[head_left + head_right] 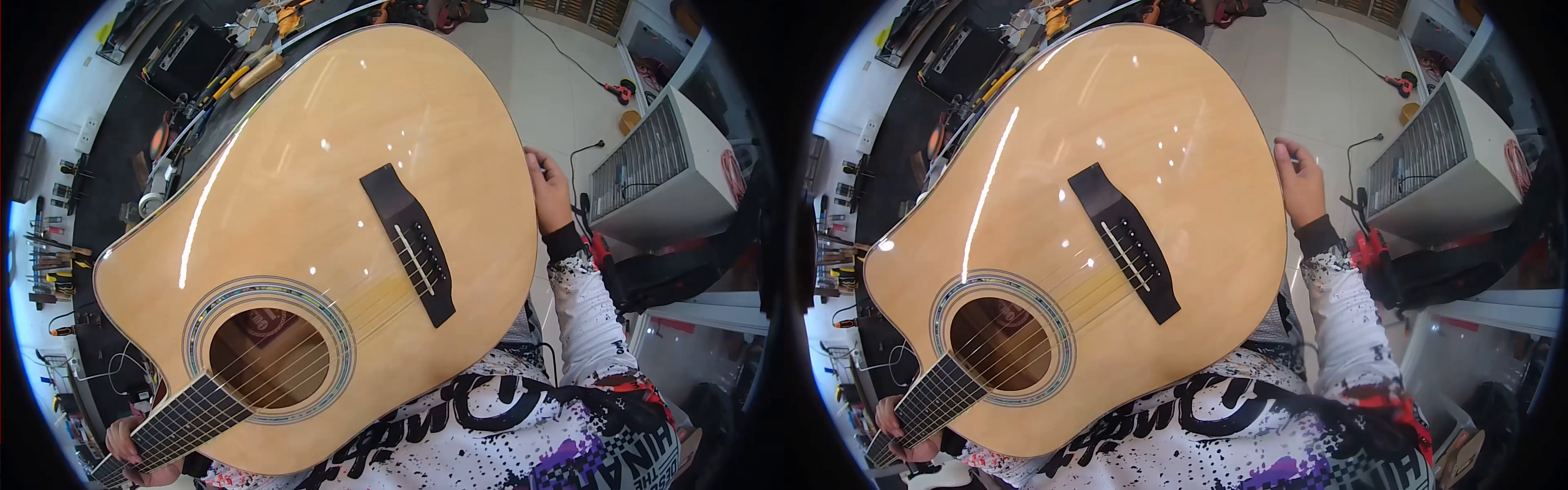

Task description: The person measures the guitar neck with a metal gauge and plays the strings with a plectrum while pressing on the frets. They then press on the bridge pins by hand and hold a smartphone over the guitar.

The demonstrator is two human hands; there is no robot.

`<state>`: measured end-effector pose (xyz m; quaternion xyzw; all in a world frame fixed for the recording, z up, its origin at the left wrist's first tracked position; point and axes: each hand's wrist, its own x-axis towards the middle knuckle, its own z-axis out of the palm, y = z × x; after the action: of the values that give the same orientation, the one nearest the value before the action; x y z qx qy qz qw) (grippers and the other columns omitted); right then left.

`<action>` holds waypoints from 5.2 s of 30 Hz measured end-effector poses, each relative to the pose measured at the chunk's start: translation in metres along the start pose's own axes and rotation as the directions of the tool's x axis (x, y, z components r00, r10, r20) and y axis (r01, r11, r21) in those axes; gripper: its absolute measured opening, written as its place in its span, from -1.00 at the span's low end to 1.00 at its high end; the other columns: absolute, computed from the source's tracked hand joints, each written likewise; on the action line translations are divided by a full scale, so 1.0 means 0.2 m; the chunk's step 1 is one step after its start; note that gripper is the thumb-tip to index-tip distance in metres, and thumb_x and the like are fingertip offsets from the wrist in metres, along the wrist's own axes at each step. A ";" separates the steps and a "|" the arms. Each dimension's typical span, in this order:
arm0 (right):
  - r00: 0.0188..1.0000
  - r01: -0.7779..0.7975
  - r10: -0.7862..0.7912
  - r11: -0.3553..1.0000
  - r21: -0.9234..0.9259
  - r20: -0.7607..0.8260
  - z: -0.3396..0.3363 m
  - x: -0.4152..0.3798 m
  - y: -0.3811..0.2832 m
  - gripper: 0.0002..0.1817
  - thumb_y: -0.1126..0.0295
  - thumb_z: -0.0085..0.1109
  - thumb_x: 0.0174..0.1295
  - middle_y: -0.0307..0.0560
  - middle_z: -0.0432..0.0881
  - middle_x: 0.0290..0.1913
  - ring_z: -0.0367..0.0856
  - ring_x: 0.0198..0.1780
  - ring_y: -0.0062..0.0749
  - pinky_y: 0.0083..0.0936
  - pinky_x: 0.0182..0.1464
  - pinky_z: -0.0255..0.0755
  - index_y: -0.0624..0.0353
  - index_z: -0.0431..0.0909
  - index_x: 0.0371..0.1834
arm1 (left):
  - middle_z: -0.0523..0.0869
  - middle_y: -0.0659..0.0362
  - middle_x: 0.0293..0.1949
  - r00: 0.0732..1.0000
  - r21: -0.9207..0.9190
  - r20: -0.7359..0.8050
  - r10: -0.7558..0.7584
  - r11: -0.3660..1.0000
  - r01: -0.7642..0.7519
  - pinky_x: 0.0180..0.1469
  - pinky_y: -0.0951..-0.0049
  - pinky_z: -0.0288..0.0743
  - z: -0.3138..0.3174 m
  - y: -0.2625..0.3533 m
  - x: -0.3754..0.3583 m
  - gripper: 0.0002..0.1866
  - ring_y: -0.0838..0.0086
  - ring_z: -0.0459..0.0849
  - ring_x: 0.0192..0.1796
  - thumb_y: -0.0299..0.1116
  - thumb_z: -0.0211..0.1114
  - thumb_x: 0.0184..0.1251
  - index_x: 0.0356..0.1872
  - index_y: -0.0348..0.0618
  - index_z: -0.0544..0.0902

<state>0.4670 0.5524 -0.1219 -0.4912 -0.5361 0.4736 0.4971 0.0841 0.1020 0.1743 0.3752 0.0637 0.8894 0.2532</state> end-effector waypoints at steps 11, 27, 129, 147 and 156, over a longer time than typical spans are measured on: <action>0.929 -0.281 0.105 0.826 0.489 0.355 0.08 -0.02 0.10 -0.54 0.20 0.02 0.50 -0.25 0.60 0.09 0.55 0.05 -0.66 -0.69 0.08 0.43 0.27 0.40 0.31 | 0.35 0.23 -0.42 0.992 0.215 -0.012 -0.124 0.969 0.123 0.01 0.47 0.28 -0.01 -0.01 -0.01 -0.71 0.45 0.35 -0.25 -0.51 0.27 -0.07 -0.35 -0.09 0.34; 0.767 -0.177 0.230 0.973 -0.147 0.599 -0.12 0.25 -0.02 -0.54 0.25 0.12 0.44 -0.29 0.58 -0.14 0.55 -0.13 -0.68 -0.66 -0.06 0.47 0.25 0.39 0.32 | 0.30 0.17 -0.45 0.837 0.222 -0.541 0.080 0.974 0.051 -0.05 0.28 0.26 -0.25 -0.20 -0.37 -0.69 0.40 0.34 -0.33 -0.24 0.23 0.24 -0.41 -0.13 0.26; -0.216 0.331 0.215 0.934 -0.136 0.952 1.59 -0.67 -0.64 -0.71 0.27 0.23 0.30 -0.12 0.66 -0.31 0.55 -0.27 -0.49 -0.49 -0.13 0.44 0.35 0.56 -0.37 | 0.34 0.32 -0.60 0.715 0.460 -0.386 0.582 0.794 -0.398 -0.22 0.44 0.20 -0.56 0.78 -0.48 -0.49 0.55 0.31 -0.48 0.20 0.13 0.40 -0.48 -0.04 0.39; -0.293 0.240 -0.104 0.954 0.179 0.950 1.57 -0.78 -0.87 -0.83 0.45 0.20 0.27 -0.05 0.67 -0.23 0.60 -0.16 -0.36 -0.42 -0.08 0.46 0.34 0.56 -0.44 | 0.30 0.37 -0.64 0.787 0.432 -0.364 0.498 0.839 -0.331 -0.23 0.45 0.18 -0.55 0.83 -0.49 -0.44 0.58 0.30 -0.53 0.30 0.15 0.33 -0.53 0.03 0.33; -0.376 0.524 -0.070 0.806 0.274 0.924 1.56 -0.81 -0.91 -0.85 0.45 0.20 0.28 -0.10 0.68 -0.18 0.58 -0.11 -0.47 -0.49 -0.03 0.44 0.34 0.60 -0.23 | 0.44 0.27 -0.45 0.760 0.477 -0.323 0.564 0.791 -0.384 -0.10 0.30 0.29 -0.57 0.74 -0.49 -0.39 0.44 0.42 -0.29 0.38 0.06 0.33 -0.53 0.00 0.40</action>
<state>0.1494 0.3730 0.0305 0.1811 -0.8819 0.4252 -0.0925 0.0019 -0.0661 0.0754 0.2046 0.1933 0.9558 -0.0850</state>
